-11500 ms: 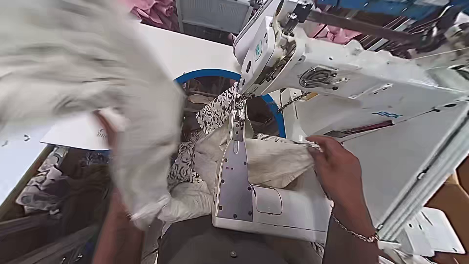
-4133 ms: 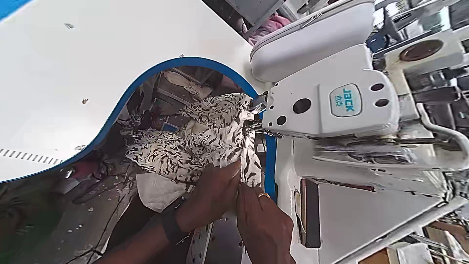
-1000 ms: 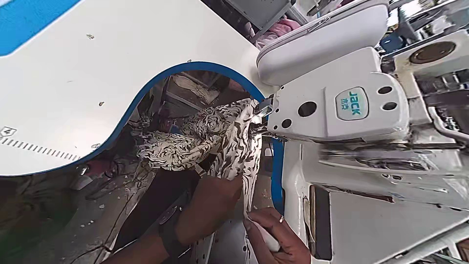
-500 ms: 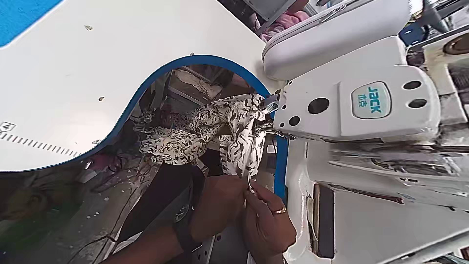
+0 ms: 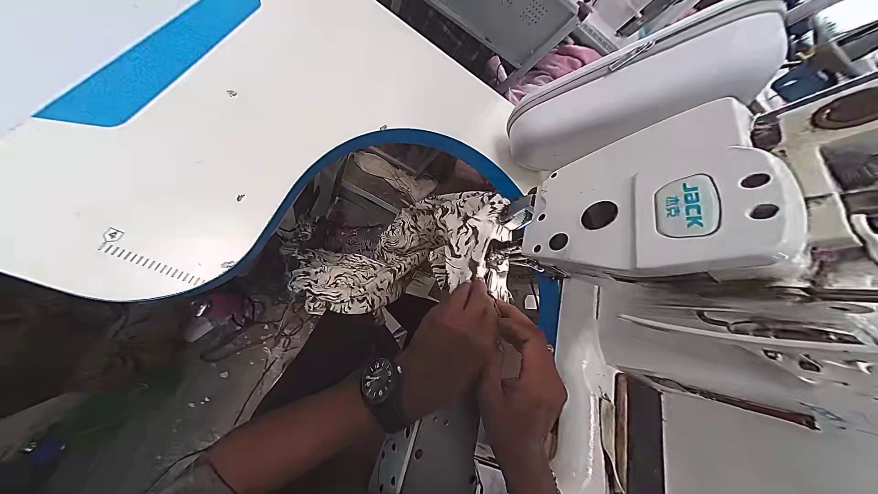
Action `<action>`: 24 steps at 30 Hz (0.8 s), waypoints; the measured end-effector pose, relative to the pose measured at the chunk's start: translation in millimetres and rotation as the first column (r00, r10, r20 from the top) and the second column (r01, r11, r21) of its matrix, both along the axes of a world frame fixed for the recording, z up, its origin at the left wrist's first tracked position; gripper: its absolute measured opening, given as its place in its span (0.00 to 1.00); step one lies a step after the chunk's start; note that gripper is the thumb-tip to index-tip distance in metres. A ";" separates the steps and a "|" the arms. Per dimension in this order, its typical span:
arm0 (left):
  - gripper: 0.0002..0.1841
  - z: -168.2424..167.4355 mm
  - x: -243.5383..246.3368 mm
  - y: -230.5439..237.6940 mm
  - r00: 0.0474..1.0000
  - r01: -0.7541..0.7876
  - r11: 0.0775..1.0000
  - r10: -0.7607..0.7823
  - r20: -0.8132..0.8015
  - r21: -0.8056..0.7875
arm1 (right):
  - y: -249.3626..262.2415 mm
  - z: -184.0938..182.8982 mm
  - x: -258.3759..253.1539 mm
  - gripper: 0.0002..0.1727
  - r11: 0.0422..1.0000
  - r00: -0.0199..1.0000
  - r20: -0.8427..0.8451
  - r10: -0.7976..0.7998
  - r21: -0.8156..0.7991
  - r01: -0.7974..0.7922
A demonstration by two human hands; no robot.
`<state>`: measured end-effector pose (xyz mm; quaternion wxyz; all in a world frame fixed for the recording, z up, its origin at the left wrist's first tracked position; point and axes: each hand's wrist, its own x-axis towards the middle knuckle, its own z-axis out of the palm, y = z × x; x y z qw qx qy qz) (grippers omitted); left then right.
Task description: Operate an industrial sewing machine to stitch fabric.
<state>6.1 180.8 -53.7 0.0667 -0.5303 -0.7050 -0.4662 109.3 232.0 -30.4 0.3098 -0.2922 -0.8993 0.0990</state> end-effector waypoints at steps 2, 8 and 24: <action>0.08 31.6 -19.4 -13.4 0.992 0.114 0.993 -0.113 0.058 -0.021 | -5.5 -0.9 1.5 0.15 0.999 1.000 -0.005 -0.012 0.036 0.012; 0.33 -25.4 -104.0 69.7 0.181 0.506 0.851 -0.264 0.947 0.140 | -22.0 -10.0 -7.6 0.16 0.982 0.982 0.180 0.049 0.173 -0.081; 0.04 81.2 -50.5 -50.6 0.481 0.277 0.800 -0.595 0.644 0.532 | -46.1 27.2 27.2 0.30 0.872 0.982 -0.181 -0.052 -0.487 -0.043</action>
